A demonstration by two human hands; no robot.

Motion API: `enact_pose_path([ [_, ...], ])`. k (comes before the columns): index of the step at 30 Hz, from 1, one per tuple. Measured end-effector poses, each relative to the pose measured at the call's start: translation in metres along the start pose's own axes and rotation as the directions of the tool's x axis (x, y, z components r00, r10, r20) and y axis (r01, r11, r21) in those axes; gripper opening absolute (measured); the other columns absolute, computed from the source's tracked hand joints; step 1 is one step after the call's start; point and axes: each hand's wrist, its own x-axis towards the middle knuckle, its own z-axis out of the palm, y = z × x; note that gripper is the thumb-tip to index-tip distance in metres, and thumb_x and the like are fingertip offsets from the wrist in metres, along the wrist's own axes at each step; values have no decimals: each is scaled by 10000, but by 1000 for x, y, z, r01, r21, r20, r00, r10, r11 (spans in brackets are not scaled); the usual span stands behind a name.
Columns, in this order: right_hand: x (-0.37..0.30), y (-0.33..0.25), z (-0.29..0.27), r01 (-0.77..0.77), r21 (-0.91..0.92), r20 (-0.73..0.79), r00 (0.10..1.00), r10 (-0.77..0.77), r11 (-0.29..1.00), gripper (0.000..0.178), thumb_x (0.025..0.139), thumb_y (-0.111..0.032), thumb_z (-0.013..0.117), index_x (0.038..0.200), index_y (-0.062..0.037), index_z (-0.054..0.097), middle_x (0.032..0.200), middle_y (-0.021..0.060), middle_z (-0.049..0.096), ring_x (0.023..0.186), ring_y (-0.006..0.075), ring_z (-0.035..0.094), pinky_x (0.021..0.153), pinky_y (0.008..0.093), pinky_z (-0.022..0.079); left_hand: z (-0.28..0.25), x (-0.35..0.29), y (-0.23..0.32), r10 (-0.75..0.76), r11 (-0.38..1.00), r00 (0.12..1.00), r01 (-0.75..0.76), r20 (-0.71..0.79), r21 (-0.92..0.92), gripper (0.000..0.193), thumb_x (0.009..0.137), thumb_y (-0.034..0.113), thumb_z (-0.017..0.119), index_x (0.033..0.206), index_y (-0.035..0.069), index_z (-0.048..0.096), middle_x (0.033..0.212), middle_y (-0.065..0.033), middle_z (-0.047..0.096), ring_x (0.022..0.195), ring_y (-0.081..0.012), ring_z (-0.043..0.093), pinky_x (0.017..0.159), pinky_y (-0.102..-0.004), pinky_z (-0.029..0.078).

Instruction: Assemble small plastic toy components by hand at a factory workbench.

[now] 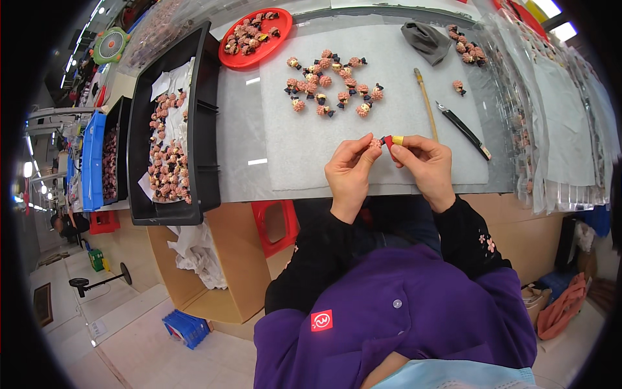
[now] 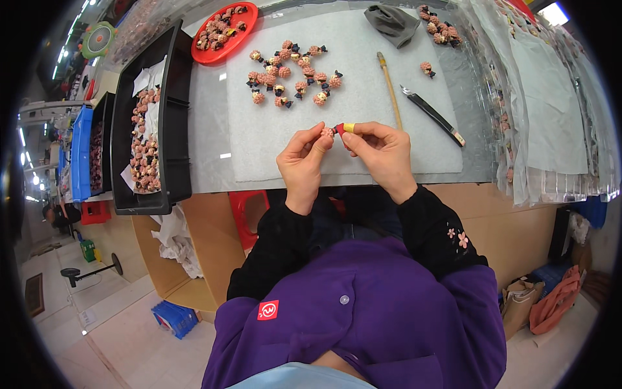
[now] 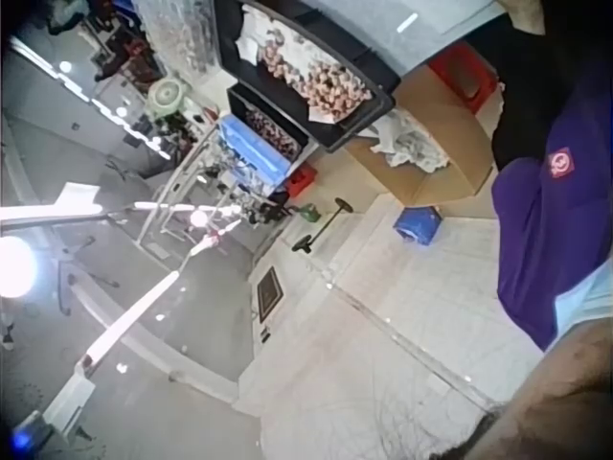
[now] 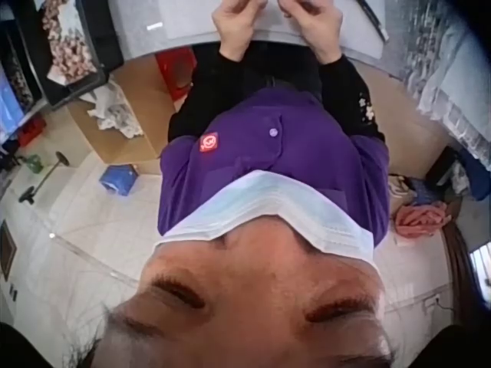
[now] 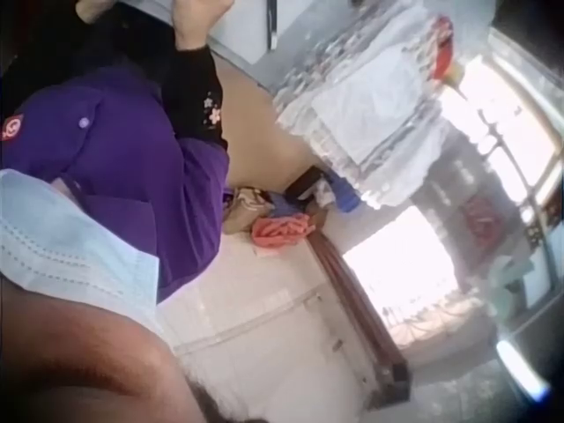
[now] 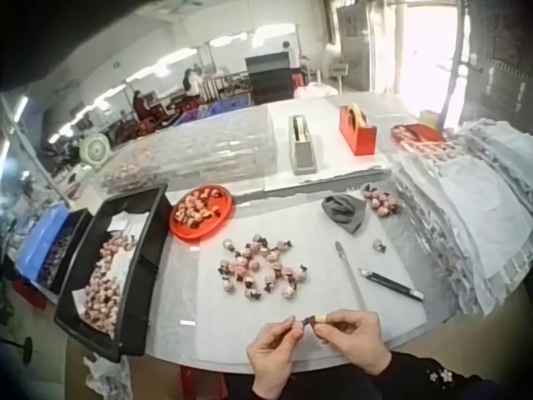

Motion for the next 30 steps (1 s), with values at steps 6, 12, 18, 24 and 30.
enact_pose_path([
  [6,6,2,3,45,-126,13,999,-43,991,118,762,-14,619,868,39,624,730,53,611,611,76,546,544,189,442,1,-1,-2,-7,1000,999,7,32,3,201,739,-61,619,938,-34,613,877,-61,561,795,-117,577,721,-214,478],
  [12,13,-13,-1,-96,-199,85,990,115,975,130,750,-25,628,855,53,625,713,68,619,585,77,552,523,184,446,2,-5,-4,75,996,997,-76,26,44,191,722,-86,607,903,-26,624,874,-62,564,761,-107,564,681,-205,469],
  [18,20,-16,-3,-148,-220,71,983,167,964,136,718,-27,637,822,59,631,671,70,614,556,74,551,490,189,436,1,-6,-8,144,979,986,-154,80,136,191,706,-105,599,874,-21,632,880,-73,568,777,-118,558,676,-210,469],
  [24,27,-19,-8,-187,-271,147,961,233,944,134,724,-30,629,814,68,627,661,65,611,556,76,555,494,188,437,3,-5,-8,181,967,977,-198,115,158,185,717,-106,590,881,-26,623,869,-72,573,778,-120,568,688,-218,478],
  [30,19,-17,0,-122,-254,146,976,162,960,145,738,-40,640,850,52,627,707,62,617,590,78,556,526,182,444,3,-2,-3,41,997,999,-40,-24,60,157,747,-51,610,903,-41,603,854,-63,589,751,-115,576,681,-219,476],
])
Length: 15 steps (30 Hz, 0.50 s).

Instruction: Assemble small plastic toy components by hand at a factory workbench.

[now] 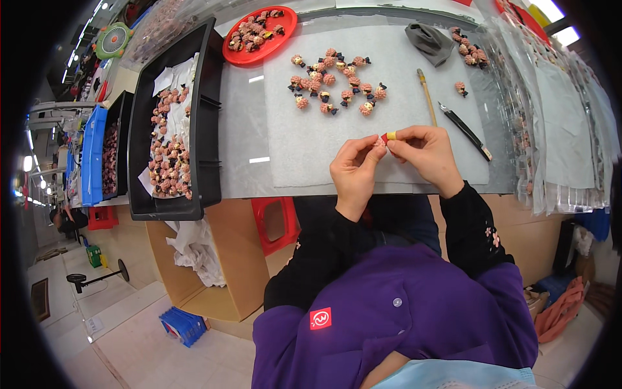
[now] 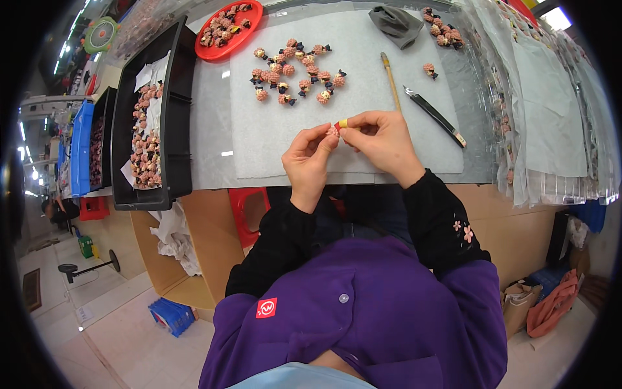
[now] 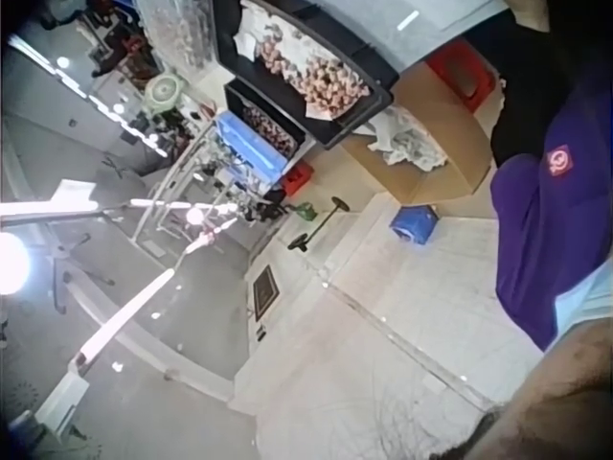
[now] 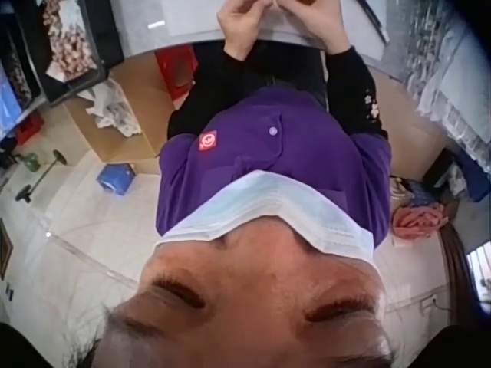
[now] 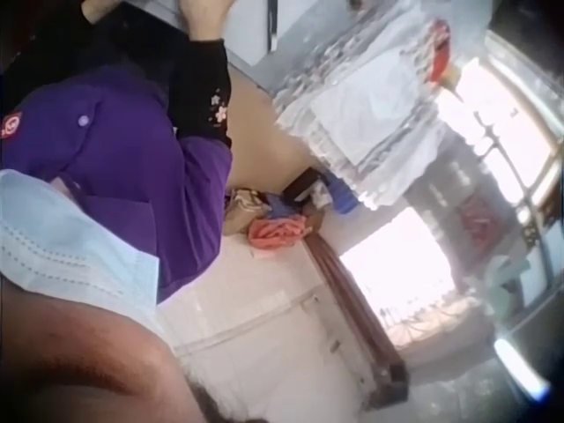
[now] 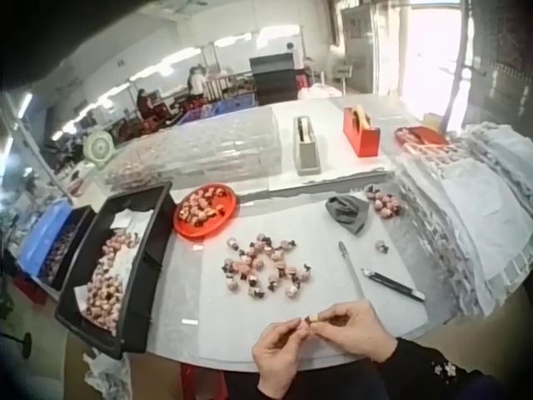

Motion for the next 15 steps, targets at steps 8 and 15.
enact_pose_path([
  [8,-20,25,8,282,-253,-30,954,-299,926,66,716,6,640,775,18,614,716,23,591,631,50,534,542,178,425,0,7,8,-198,962,978,180,-72,-208,173,791,46,614,930,-52,586,819,-73,620,713,-105,577,664,-217,473],
  [15,-2,5,-12,318,-355,-200,893,-404,879,87,739,-15,631,812,29,612,723,18,587,617,47,527,566,171,422,-4,4,6,-132,983,990,125,-46,-138,219,781,6,609,992,-45,585,833,-70,617,743,-109,581,689,-212,474],
])
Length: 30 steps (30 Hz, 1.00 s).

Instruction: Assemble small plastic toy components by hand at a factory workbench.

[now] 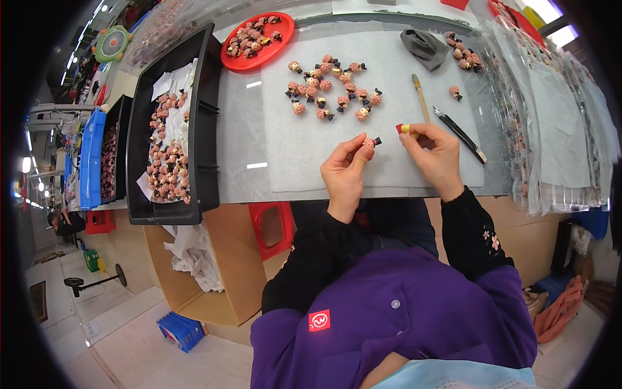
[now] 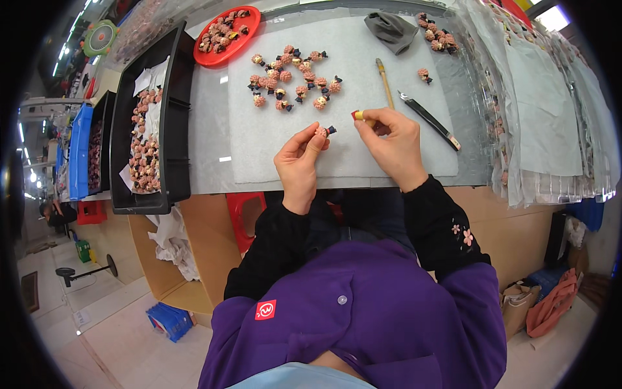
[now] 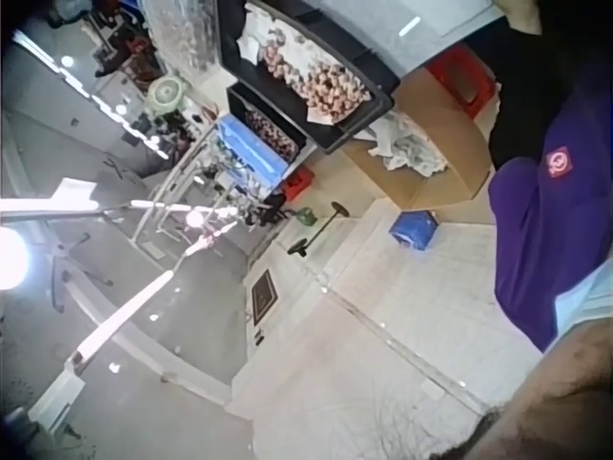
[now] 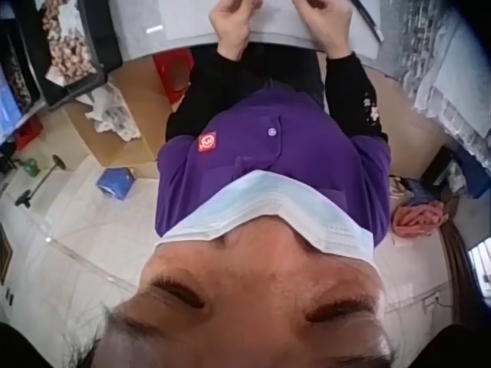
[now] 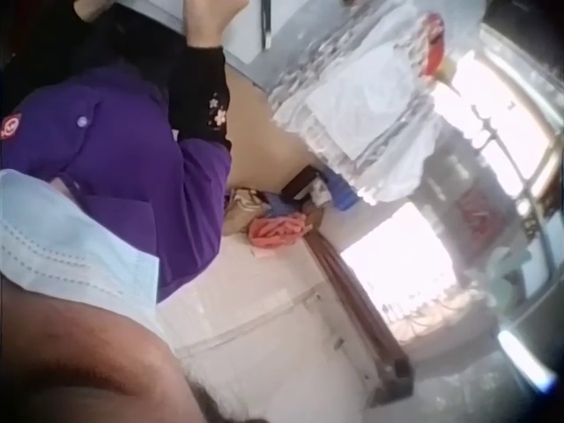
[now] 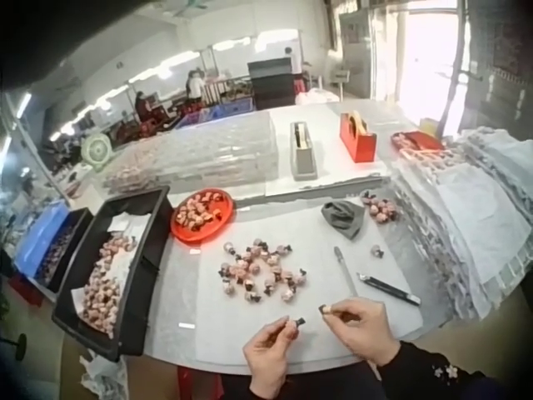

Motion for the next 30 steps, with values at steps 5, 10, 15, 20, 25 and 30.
enact_pose_path([
  [5,14,11,8,80,-201,-61,994,-94,976,93,743,-45,632,813,15,622,697,68,586,543,102,528,490,218,416,-5,0,-4,30,999,998,-32,59,26,215,769,-51,593,983,-34,600,898,-66,583,809,-106,569,729,-209,469],
  [10,9,11,15,215,-149,-110,966,-233,965,92,757,-24,614,842,12,608,743,73,577,531,111,500,461,219,388,-4,2,-4,51,998,995,-53,82,31,220,766,-60,590,984,-32,601,918,-63,572,822,-109,567,739,-211,469],
  [15,7,10,16,325,-137,-108,934,-340,936,111,743,7,614,852,11,599,778,79,586,563,122,524,460,214,397,-5,3,-3,51,998,994,-55,93,39,241,765,-65,587,1005,-34,589,930,-68,577,834,-118,569,748,-214,470],
  [20,3,5,11,343,-4,137,931,-339,939,156,712,23,630,865,16,600,792,93,594,653,157,570,528,233,439,1,1,-2,3,1000,993,1,121,-27,314,770,-53,591,1077,-47,521,944,-91,586,856,-129,567,766,-236,471],
  [25,7,11,10,451,-6,71,890,-449,893,120,721,10,622,840,12,606,753,99,605,650,173,584,528,241,456,-1,-2,0,-9,997,994,0,109,78,281,819,-11,541,1093,-61,498,968,-116,584,837,-144,571,753,-251,476],
  [30,29,2,-27,54,79,-210,977,-37,995,61,749,-26,615,790,16,633,732,93,619,584,104,578,527,209,454,-1,-4,3,-5,995,991,-9,133,104,267,840,40,537,1086,-58,503,976,-128,581,795,-134,564,738,-249,469],
])
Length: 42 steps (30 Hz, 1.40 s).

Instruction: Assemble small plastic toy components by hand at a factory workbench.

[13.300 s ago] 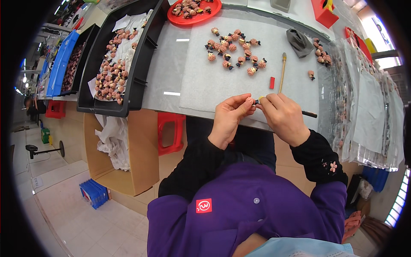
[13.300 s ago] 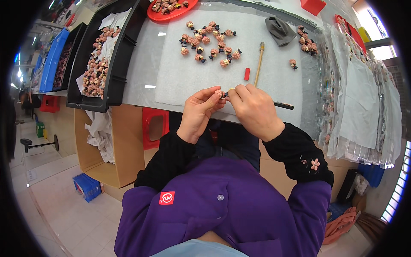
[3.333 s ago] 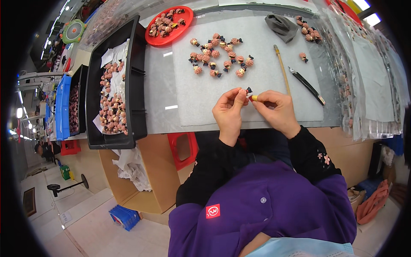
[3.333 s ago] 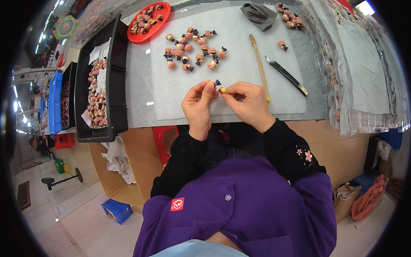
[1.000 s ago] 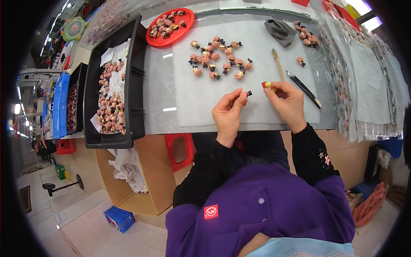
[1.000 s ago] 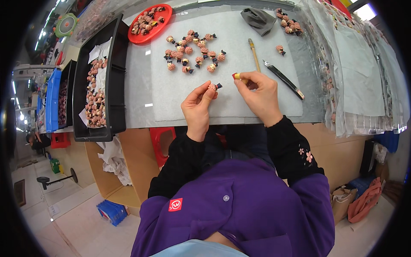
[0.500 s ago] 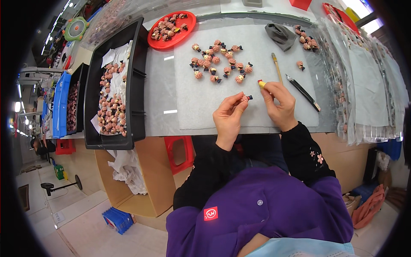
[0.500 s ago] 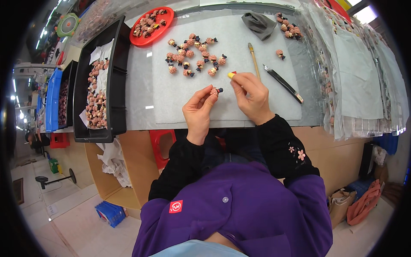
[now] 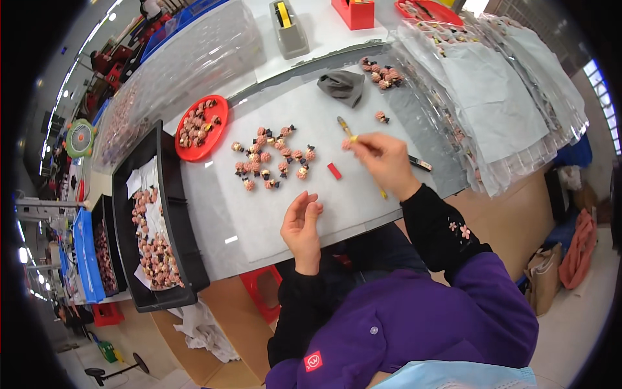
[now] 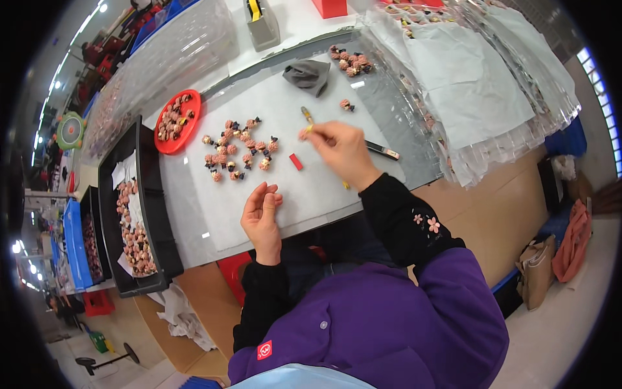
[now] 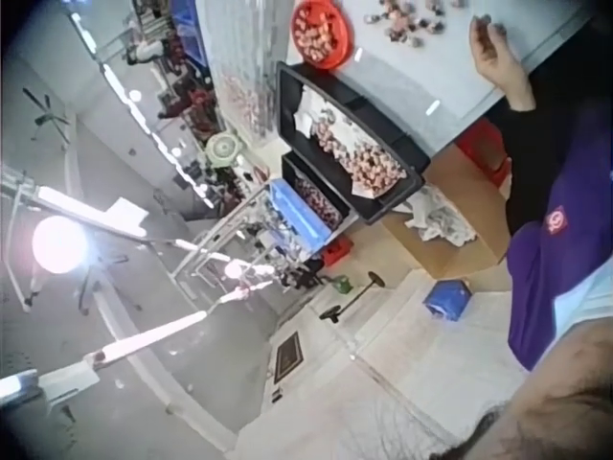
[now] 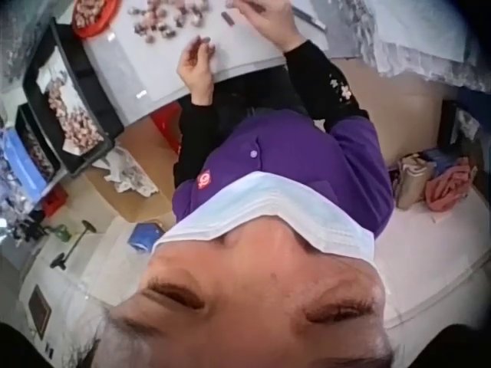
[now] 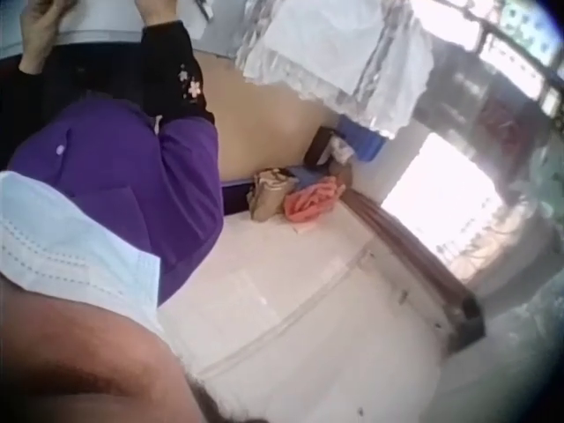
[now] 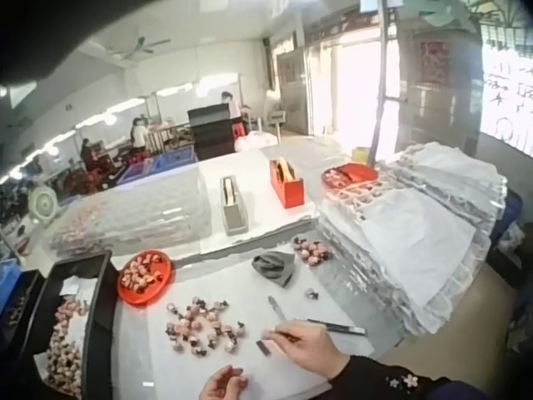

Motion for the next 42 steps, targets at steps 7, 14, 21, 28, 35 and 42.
enact_pose_path([
  [7,65,61,-66,-220,-281,-340,933,117,934,216,757,-135,642,889,36,620,731,77,652,687,98,618,607,200,470,4,3,0,2,1000,1000,-1,-22,25,245,843,49,536,1065,-54,521,960,-129,589,791,-131,564,736,-252,466],
  [14,56,57,-57,-55,-540,-312,940,-139,840,260,725,-167,650,927,-6,623,763,67,635,645,132,583,612,252,459,3,2,1,0,999,999,1,-35,47,234,845,45,531,1057,-54,523,951,-127,593,785,-132,566,727,-248,469],
  [21,63,71,-58,17,-499,-129,987,-94,867,292,691,-145,658,951,-20,610,828,83,612,654,190,562,596,291,457,4,2,0,-4,999,1000,4,-16,39,220,845,37,527,1044,-57,530,948,-126,592,783,-131,568,723,-245,472],
  [28,35,44,-67,9,-450,70,997,25,893,428,668,-141,676,1055,-17,544,985,122,567,737,242,575,674,321,464,0,0,-2,15,999,1000,-14,-21,45,218,843,31,528,1042,-57,531,945,-122,594,778,-130,570,720,-240,473],
  [35,8,29,-62,41,-429,189,981,45,902,277,651,-62,663,910,14,601,767,109,589,662,206,552,613,272,448,0,2,-2,10,999,1000,-10,-15,48,219,837,19,531,1044,-52,529,940,-116,596,772,-128,573,720,-237,475],
  [42,40,28,-40,331,-765,-28,840,-542,553,288,680,-62,653,955,3,599,789,95,599,591,165,530,551,262,441,0,3,-4,11,1000,1000,-11,-15,11,213,831,10,531,1038,-43,534,940,-102,600,774,-124,573,727,-236,473],
])
